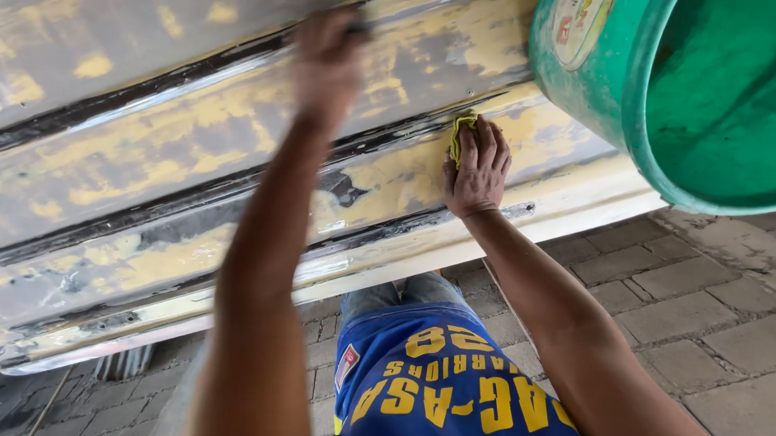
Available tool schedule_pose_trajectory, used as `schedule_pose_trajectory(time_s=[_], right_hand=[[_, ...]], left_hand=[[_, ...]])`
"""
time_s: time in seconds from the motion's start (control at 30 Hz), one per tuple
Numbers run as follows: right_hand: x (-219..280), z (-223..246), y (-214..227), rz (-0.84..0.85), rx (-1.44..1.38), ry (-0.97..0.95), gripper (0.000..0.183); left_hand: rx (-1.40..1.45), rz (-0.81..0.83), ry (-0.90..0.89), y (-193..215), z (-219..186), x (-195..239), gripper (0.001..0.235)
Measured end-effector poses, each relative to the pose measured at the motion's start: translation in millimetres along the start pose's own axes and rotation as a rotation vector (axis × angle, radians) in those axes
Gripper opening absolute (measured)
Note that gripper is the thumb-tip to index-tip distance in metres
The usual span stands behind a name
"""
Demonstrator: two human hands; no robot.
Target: The person scrubs a large, horizontal metal surface with a yellow cloth in their right hand and a dark abrasive pad in their left hand. They move along the length of the surface, applying pressure to remove residue. The person briefly pauses to adjust the cloth before continuing the scrubbing motion.
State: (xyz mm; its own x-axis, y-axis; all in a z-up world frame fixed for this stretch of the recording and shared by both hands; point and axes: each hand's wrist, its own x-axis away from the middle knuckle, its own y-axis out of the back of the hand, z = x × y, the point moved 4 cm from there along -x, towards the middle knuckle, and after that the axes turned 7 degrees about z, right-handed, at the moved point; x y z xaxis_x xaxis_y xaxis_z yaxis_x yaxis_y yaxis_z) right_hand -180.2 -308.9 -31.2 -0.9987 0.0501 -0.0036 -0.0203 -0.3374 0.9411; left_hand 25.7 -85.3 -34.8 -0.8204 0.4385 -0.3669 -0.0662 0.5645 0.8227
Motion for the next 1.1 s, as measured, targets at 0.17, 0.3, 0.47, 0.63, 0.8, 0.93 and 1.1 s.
schedule_pose_trajectory(time_s=[0.17,0.3,0.47,0.63,0.8,0.93,1.1], right_hand=[[-0.8,3.1,1.9,0.004,-0.015,0.010,0.060],[-1.8,3.9,6.2,-0.034,-0.047,0.017,0.060],[-33.2,-6.5,13.3,-0.181,-0.184,0.008,0.045],[-101.1,8.9,-38.7,-0.153,-0.012,-0.115,0.052],[-83.0,178.4,-116.2,0.252,0.205,0.166,0.066],[-74.7,243.2,-131.7,0.305,0.181,0.608,0.034],[-85.4,91.2,-86.3,0.145,0.115,0.570,0.048]], left_hand=[[0.045,0.184,-0.204,-49.7,-108.4,-6.6,0.008],[0.249,0.231,-0.028,40.7,-43.7,78.5,0.013],[-0.054,0.044,0.363,110.4,65.1,189.8,0.018],[-0.106,-0.184,0.546,107.8,50.6,195.4,0.008],[-0.138,-0.246,0.587,117.3,55.4,200.3,0.006],[-0.062,-0.154,0.522,127.1,61.2,201.0,0.011],[-0.044,-0.104,0.448,125.8,55.4,195.9,0.009]])
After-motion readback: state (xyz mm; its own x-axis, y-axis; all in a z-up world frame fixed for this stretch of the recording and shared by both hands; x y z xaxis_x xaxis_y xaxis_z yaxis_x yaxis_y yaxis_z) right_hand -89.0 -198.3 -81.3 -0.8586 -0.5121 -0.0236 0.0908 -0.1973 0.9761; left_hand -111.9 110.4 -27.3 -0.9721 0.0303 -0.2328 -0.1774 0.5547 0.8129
